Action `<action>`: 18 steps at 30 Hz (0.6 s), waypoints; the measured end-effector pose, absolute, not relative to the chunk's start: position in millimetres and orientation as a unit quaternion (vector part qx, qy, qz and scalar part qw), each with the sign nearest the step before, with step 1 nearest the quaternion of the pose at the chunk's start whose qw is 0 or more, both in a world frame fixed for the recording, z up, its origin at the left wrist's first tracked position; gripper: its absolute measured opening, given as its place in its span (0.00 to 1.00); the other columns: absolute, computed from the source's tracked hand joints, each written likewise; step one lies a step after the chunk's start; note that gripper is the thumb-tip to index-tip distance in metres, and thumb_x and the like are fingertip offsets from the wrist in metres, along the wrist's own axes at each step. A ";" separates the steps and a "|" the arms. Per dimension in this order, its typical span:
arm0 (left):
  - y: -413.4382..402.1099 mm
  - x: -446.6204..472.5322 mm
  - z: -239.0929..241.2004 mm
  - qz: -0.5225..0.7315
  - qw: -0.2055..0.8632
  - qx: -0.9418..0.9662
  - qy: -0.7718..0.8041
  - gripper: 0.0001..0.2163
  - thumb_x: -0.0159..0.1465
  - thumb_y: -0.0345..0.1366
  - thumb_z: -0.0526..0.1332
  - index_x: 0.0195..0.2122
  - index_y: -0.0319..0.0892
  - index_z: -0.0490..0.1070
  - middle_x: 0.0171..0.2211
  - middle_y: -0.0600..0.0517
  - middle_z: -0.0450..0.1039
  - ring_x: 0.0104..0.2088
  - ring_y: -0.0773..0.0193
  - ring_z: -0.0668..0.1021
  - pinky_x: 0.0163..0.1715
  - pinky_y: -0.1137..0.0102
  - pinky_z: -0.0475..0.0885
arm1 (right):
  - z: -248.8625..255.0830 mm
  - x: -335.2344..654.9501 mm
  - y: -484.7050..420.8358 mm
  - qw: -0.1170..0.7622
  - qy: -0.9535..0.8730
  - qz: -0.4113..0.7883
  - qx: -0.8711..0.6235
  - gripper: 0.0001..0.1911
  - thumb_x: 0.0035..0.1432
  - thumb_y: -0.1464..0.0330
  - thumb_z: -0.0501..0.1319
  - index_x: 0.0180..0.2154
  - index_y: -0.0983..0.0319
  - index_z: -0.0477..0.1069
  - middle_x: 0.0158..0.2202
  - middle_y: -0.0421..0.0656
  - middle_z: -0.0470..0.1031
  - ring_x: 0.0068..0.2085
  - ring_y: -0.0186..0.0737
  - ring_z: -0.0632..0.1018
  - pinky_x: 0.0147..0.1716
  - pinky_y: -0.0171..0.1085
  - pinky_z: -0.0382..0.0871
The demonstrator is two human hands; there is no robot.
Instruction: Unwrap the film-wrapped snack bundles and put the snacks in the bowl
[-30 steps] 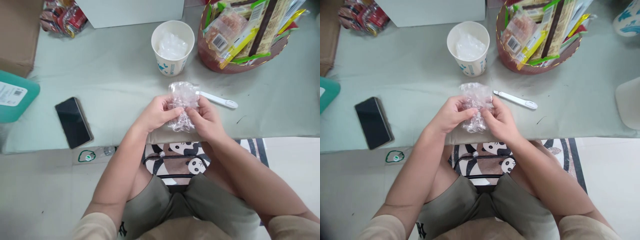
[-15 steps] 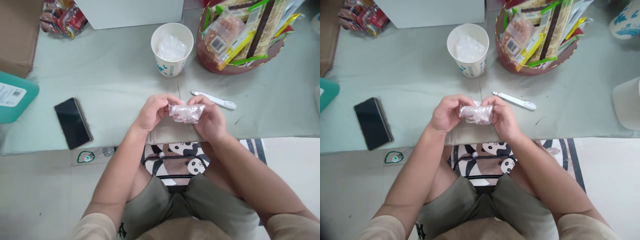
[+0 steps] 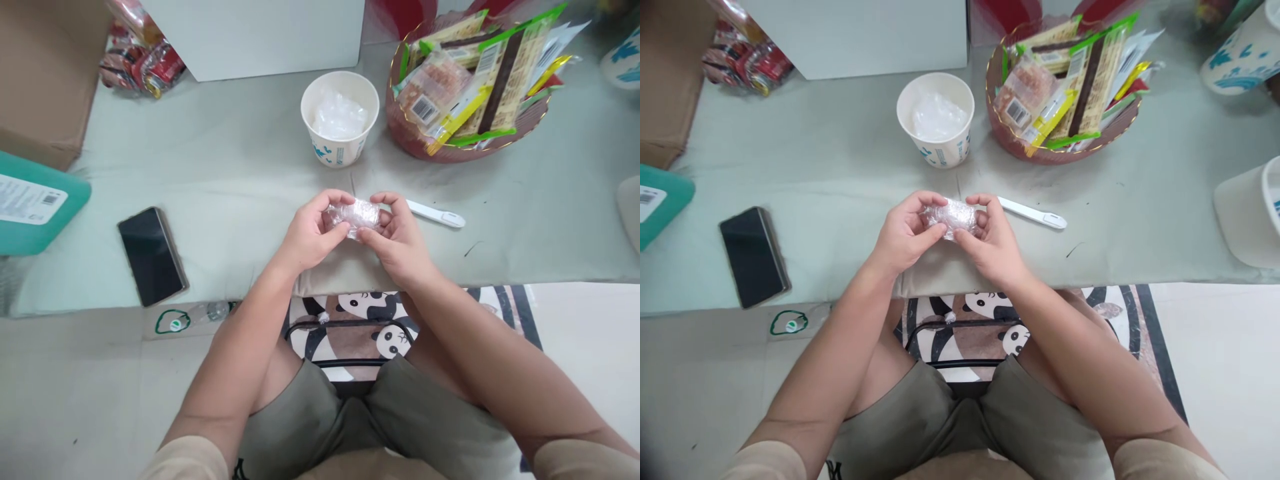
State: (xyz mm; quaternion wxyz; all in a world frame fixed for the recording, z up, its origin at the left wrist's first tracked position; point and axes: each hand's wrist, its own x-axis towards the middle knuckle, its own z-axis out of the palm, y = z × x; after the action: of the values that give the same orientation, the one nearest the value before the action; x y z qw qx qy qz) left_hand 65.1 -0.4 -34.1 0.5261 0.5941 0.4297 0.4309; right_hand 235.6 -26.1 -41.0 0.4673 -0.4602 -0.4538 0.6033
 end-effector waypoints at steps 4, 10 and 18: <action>-8.7 65.2 -22.5 0.446 0.505 0.590 0.444 0.12 0.55 0.34 0.68 0.42 0.44 0.75 0.37 0.52 0.78 0.31 0.66 0.77 0.30 0.71 0.75 | -40.1 235.0 -28.6 0.475 -0.466 0.607 -0.434 0.29 0.55 0.58 0.69 0.52 0.53 0.56 0.36 0.36 0.73 0.34 0.36 0.78 0.38 0.40 0.76; -2.9 40.3 0.6 0.541 0.388 0.585 0.463 0.13 0.58 0.35 0.72 0.44 0.50 0.75 0.31 0.57 0.74 0.25 0.72 0.72 0.24 0.74 0.68 | -37.6 234.9 -30.0 0.450 -0.446 0.654 -0.414 0.20 0.58 0.61 0.65 0.47 0.56 0.60 0.30 0.35 0.71 0.33 0.35 0.77 0.38 0.39 0.74; 132.2 43.1 37.6 0.395 0.325 0.707 0.488 0.12 0.59 0.34 0.75 0.41 0.46 0.75 0.26 0.59 0.70 0.29 0.68 0.70 0.34 0.68 0.71 | -32.1 236.4 -28.5 0.429 -0.435 0.667 -0.426 0.16 0.57 0.60 0.63 0.44 0.58 0.63 0.30 0.35 0.70 0.31 0.34 0.76 0.37 0.39 0.71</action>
State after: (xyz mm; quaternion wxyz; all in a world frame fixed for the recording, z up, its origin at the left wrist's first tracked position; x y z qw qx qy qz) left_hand 43.1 132.2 37.6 0.3254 0.7073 0.4878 0.3948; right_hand 236.4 -28.5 -32.1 0.4288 -0.4262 -0.4350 0.6673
